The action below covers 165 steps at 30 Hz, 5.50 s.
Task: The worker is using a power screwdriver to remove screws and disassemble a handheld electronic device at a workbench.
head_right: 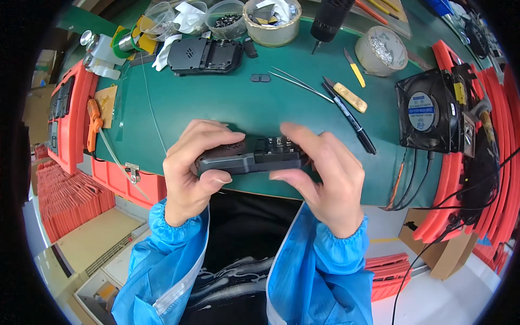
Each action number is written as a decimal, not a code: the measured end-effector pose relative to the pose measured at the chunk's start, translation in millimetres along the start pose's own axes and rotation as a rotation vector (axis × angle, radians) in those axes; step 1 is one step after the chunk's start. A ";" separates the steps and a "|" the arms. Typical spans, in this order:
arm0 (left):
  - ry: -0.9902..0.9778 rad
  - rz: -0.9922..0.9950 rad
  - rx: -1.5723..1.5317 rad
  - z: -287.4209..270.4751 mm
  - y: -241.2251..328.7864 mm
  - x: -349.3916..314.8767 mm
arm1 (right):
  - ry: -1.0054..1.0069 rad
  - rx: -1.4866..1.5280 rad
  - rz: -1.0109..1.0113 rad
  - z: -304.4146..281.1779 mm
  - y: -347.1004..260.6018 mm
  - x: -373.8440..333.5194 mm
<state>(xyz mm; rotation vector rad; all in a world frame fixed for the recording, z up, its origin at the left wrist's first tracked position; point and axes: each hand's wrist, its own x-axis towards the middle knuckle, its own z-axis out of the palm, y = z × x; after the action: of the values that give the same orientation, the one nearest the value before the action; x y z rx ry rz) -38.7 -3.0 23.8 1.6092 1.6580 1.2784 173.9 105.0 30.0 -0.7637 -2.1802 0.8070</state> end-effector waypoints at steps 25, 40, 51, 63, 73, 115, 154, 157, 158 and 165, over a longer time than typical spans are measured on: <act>0.123 -0.174 -0.269 -4.3 13.1 -9.4 | 0.156 0.186 -0.051 3.0 5.3 -14.6; 0.271 -0.443 -0.909 47.8 29.2 -6.4 | 0.109 -0.137 -0.407 36.5 -24.0 -20.2; 0.281 -0.304 -0.989 29.8 17.8 -5.9 | 0.146 0.119 -0.170 23.9 -10.8 -17.9; 0.275 -0.092 -0.677 50.3 29.1 -10.8 | -0.022 0.257 0.113 11.1 -24.6 -21.3; -0.044 -0.186 -0.527 23.3 -2.7 -6.9 | 0.546 -0.362 0.181 -141.2 -12.9 48.9; 0.424 -0.041 0.429 -174.8 6.5 -25.8 | -0.313 -0.097 0.262 -28.2 -8.5 4.6; 1.121 0.070 0.324 -232.9 5.4 -29.5 | -0.225 0.072 0.271 -24.9 -3.9 7.4; 0.692 -0.106 0.101 -144.7 10.0 -20.8 | -0.189 0.187 0.250 -5.8 -15.8 4.9; 0.574 -0.187 0.047 -115.7 13.7 -17.0 | -0.178 0.237 0.220 3.9 -15.8 2.6; 0.309 -0.286 -0.421 -15.4 26.8 5.6 | -0.176 0.432 0.346 25.2 -35.5 -12.4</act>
<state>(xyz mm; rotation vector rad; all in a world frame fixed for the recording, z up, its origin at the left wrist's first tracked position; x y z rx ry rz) -39.9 -5.6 55.0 0.9296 1.5802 1.6448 152.3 65.6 36.2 -0.8785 -1.9366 1.5127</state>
